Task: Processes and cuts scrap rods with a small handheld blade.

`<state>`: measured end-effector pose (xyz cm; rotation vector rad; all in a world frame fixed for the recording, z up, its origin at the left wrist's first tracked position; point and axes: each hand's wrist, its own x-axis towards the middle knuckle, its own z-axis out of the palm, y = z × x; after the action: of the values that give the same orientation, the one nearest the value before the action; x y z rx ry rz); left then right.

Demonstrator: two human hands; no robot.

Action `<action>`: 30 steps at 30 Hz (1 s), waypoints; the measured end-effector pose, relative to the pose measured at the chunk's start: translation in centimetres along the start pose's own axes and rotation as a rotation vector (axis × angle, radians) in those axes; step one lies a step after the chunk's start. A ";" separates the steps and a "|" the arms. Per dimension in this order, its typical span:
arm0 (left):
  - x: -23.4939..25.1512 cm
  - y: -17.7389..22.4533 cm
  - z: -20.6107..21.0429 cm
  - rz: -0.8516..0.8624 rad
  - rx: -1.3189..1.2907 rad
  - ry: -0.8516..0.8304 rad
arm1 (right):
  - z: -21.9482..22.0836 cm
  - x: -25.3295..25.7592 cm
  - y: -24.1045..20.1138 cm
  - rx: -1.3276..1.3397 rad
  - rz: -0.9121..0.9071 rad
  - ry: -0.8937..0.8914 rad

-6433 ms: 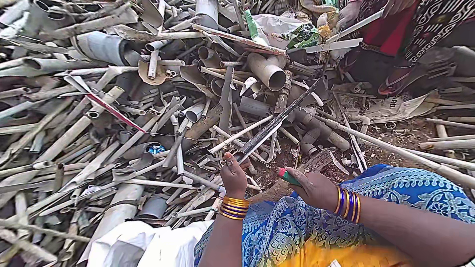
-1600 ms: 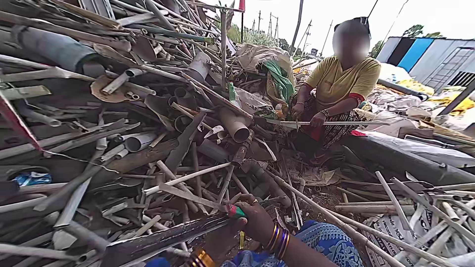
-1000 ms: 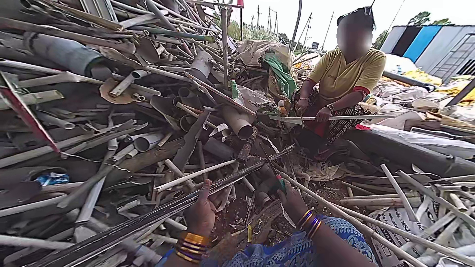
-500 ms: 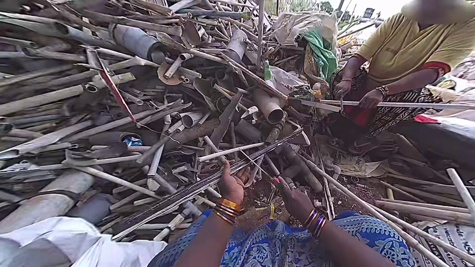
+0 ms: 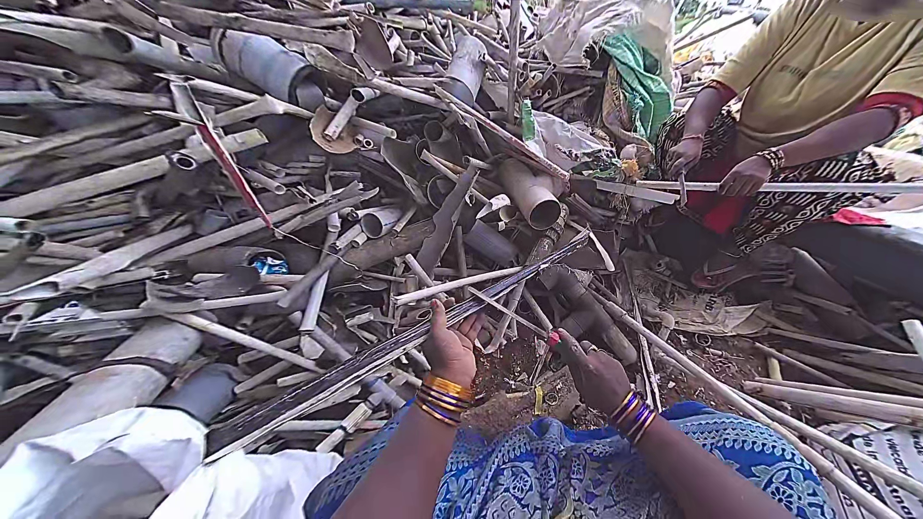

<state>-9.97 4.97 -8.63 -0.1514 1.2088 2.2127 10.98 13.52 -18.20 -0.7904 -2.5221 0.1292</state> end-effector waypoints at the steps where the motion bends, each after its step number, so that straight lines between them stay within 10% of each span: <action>1: 0.0 -0.1 -0.1 -0.004 0.010 -0.014 | 0.0 0.2 0.7 -0.006 0.014 -0.015; 7: 0.7 0.1 -0.4 0.072 0.023 0.022 | -0.4 -0.5 -2.3 0.057 -0.012 -0.057; 11: 0.4 0.5 -0.9 0.134 0.042 -0.005 | -3.1 2.3 -0.2 0.124 0.466 -0.484; 16: 0.4 1.0 -1.1 0.089 0.025 0.014 | -1.3 0.4 -0.9 0.102 0.133 -0.158; 21: 0.2 1.7 -1.4 0.074 0.036 0.051 | -3.2 3.4 2.5 0.164 0.665 -0.440; 26: 0.2 1.6 -1.6 0.116 0.063 0.036 | -0.9 0.8 -0.3 0.060 0.196 -0.132; 30: 0.3 3.2 -2.4 0.109 0.043 0.061 | -2.8 3.6 4.6 0.108 0.737 -0.326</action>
<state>-12.41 1.96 -7.82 -0.1396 1.3254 2.2879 12.12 19.16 -15.26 -1.7280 -2.3414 0.6762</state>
